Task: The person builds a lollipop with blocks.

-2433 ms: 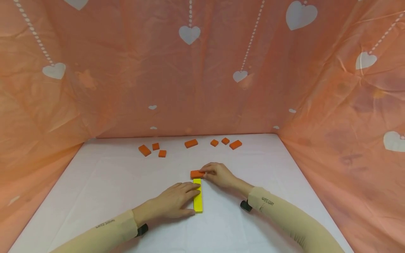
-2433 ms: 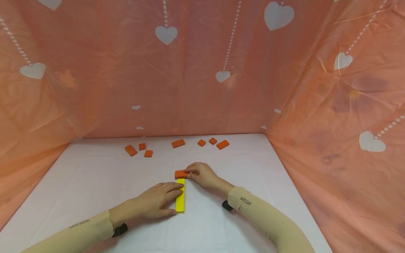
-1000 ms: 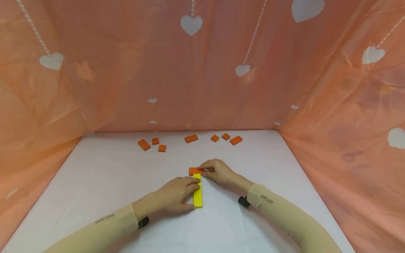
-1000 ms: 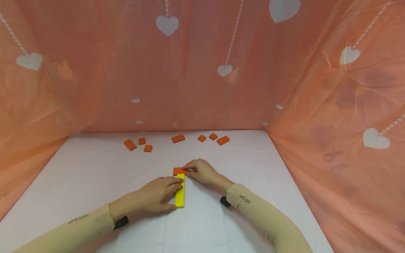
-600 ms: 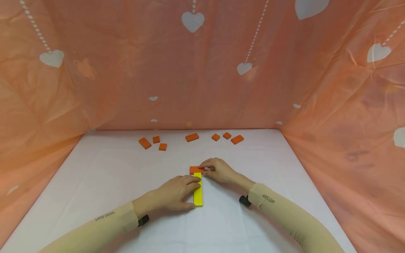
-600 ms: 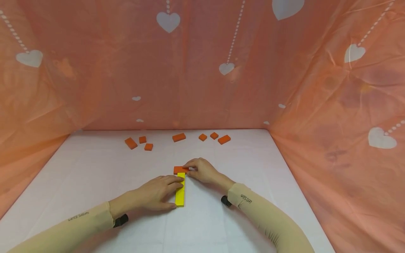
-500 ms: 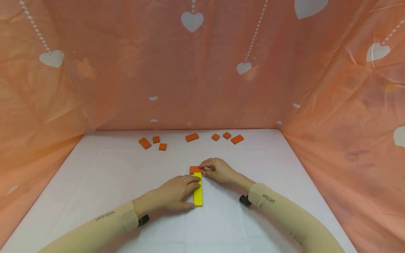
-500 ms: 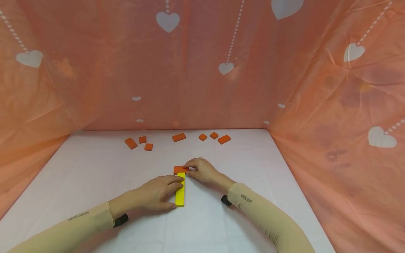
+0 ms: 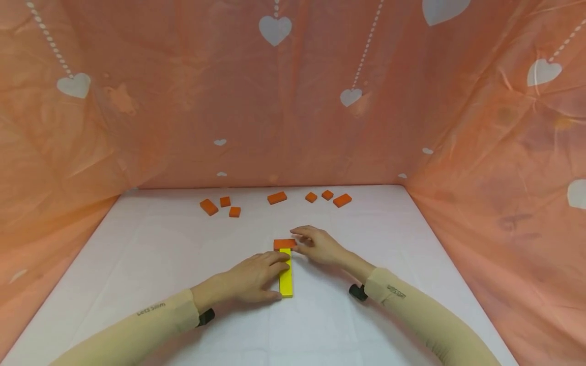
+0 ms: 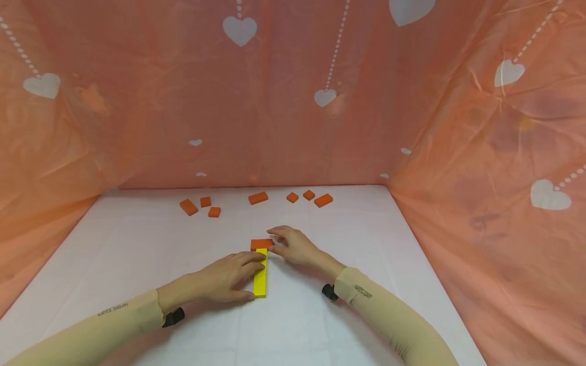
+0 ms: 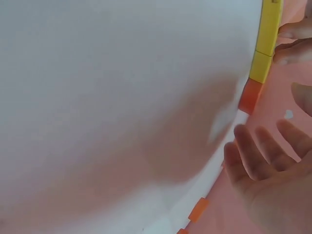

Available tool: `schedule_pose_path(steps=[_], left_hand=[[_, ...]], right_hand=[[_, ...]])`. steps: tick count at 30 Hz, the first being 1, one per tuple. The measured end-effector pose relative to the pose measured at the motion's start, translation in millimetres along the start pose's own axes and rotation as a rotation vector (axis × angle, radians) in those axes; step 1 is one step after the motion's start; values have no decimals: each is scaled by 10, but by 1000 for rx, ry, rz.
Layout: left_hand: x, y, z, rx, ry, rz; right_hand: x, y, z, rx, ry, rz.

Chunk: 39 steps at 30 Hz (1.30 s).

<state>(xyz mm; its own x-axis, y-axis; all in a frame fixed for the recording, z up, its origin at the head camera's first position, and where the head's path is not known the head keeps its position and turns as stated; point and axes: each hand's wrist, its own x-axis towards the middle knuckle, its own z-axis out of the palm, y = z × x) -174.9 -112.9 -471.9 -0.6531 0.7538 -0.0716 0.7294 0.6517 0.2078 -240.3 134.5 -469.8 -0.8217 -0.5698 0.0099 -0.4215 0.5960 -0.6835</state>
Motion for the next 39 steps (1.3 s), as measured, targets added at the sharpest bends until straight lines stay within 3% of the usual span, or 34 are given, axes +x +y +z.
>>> schedule_pose_path(steps=[5,9,15,20,29,34,39], left_hand=[[-7,-11,-19,-26,19,-13],[-26,-88,-96,-58,105,-52],[-4,-385,-232,-101,310,-120],[-20,-670,-312,-182,401,-192],[-72,-1166,-345,-305,428,-369],[-70,-1410,-319,-341,455,-384],[-72,-1566,-296,-348,494,-381]], right_hand=[[-67,-35,-21,25,28,0],[-128,-95,-1,15,37,9],[-201,-161,91,-101,-9,-6],[-250,-195,179,-178,-72,-51],[-335,-231,301,-299,-125,-40],[-350,-229,323,-349,-151,-38],[-355,-236,312,-363,-171,-36]])
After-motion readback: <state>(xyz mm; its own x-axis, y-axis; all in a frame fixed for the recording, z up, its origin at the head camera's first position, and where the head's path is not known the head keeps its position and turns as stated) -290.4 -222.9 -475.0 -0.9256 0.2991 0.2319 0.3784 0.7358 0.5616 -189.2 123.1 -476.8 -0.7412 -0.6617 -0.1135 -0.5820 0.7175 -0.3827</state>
